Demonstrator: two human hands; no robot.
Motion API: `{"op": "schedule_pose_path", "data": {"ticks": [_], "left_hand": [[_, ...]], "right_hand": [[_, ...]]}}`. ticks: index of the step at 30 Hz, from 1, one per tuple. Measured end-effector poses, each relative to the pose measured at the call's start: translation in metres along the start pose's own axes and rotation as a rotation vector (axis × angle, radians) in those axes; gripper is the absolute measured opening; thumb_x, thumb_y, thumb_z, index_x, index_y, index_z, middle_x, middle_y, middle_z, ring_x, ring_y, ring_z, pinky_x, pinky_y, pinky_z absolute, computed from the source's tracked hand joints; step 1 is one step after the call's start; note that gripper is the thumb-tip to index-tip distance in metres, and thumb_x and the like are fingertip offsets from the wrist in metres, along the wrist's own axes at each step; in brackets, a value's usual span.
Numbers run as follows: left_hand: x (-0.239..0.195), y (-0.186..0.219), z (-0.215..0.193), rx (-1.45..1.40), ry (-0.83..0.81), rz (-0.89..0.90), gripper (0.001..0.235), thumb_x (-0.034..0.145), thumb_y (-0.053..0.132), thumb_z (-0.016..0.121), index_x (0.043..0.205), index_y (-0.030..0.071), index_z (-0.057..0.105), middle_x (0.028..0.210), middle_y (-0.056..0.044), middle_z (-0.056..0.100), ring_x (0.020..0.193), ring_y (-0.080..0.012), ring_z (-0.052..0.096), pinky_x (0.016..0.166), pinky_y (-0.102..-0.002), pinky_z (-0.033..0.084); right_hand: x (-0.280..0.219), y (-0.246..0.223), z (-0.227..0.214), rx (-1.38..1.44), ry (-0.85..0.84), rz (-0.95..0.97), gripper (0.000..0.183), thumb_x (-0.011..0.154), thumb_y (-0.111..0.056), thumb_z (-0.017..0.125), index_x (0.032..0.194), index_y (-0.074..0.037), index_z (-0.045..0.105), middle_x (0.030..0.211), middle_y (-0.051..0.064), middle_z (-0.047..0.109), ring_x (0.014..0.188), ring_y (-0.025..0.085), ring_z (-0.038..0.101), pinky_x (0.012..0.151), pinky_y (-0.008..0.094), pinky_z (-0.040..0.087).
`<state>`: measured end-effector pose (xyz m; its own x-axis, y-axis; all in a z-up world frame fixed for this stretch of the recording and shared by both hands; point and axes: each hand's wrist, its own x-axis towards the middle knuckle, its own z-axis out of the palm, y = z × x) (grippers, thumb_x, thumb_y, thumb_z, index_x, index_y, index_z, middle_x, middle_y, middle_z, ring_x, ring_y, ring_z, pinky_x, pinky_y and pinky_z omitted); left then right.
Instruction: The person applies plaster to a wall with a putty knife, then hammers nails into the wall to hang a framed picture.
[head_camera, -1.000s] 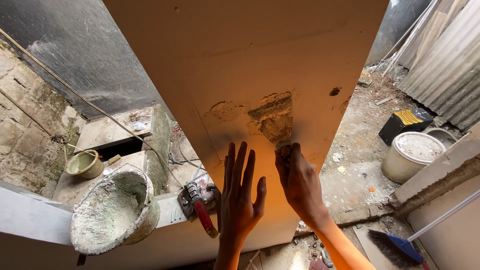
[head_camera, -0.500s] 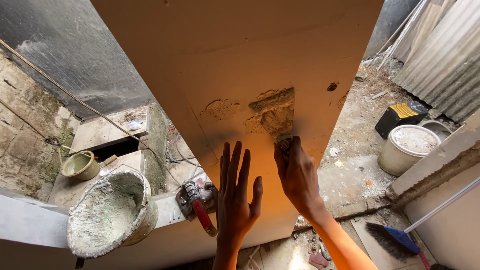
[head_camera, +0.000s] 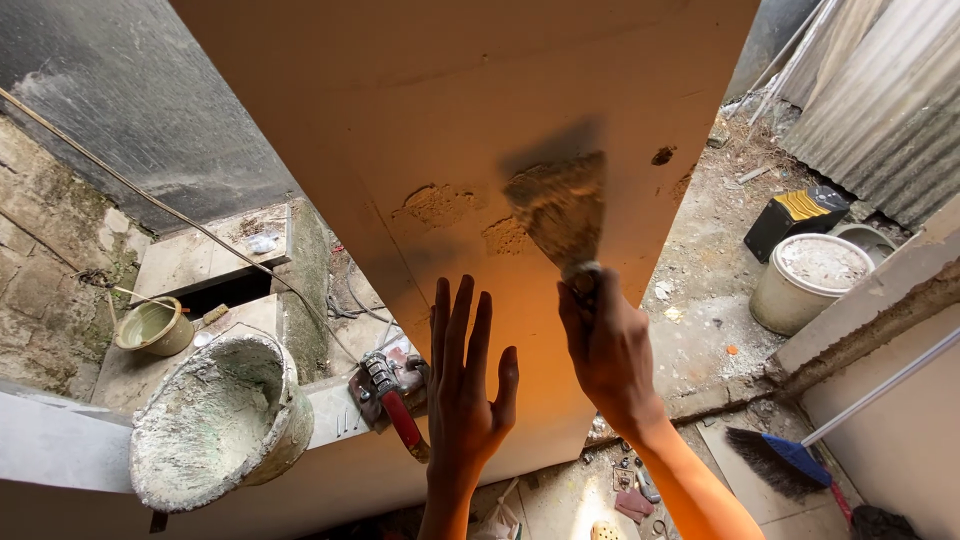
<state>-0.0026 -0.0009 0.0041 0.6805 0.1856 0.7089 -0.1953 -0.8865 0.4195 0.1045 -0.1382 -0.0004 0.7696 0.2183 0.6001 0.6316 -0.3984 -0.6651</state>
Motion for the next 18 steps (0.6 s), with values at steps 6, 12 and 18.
{"op": "schedule_pose_path", "data": {"ticks": [6, 12, 18], "left_hand": [[0.003, 0.002, 0.001, 0.01, -0.007, 0.001, 0.059, 0.103, 0.015, 0.057, 0.159, 0.009, 0.038, 0.168, -0.012, 0.033, 0.159, -0.0377, 0.025, 0.129, -0.058, 0.025], [0.002, 0.008, -0.001, 0.013, -0.023, 0.001, 0.061, 0.103, 0.017, 0.057, 0.16, 0.009, 0.036, 0.169, -0.011, 0.032, 0.159, -0.0372, 0.025, 0.129, -0.056, 0.026], [0.002, 0.012, 0.0, 0.011, -0.038, -0.01, 0.061, 0.103, 0.017, 0.057, 0.16, 0.009, 0.036, 0.169, -0.011, 0.031, 0.16, -0.037, 0.024, 0.129, -0.055, 0.026]], "right_hand": [[-0.002, 0.001, -0.009, -0.044, -0.12, 0.085, 0.024, 0.104, -0.019, 0.059, 0.108, 0.002, 0.049, 0.073, 0.022, 0.068, 0.055, 0.032, 0.069, 0.043, 0.041, 0.05], [-0.015, -0.007, -0.024, 0.004, -0.037, 0.024, 0.022, 0.103, -0.019, 0.06, 0.103, 0.001, 0.05, 0.069, 0.021, 0.068, 0.054, 0.032, 0.069, 0.045, 0.042, 0.049], [0.01, -0.009, -0.004, 0.016, -0.044, 0.009, 0.026, 0.103, -0.019, 0.061, 0.11, 0.003, 0.049, 0.077, 0.024, 0.07, 0.056, 0.035, 0.069, 0.043, 0.041, 0.052]]}}
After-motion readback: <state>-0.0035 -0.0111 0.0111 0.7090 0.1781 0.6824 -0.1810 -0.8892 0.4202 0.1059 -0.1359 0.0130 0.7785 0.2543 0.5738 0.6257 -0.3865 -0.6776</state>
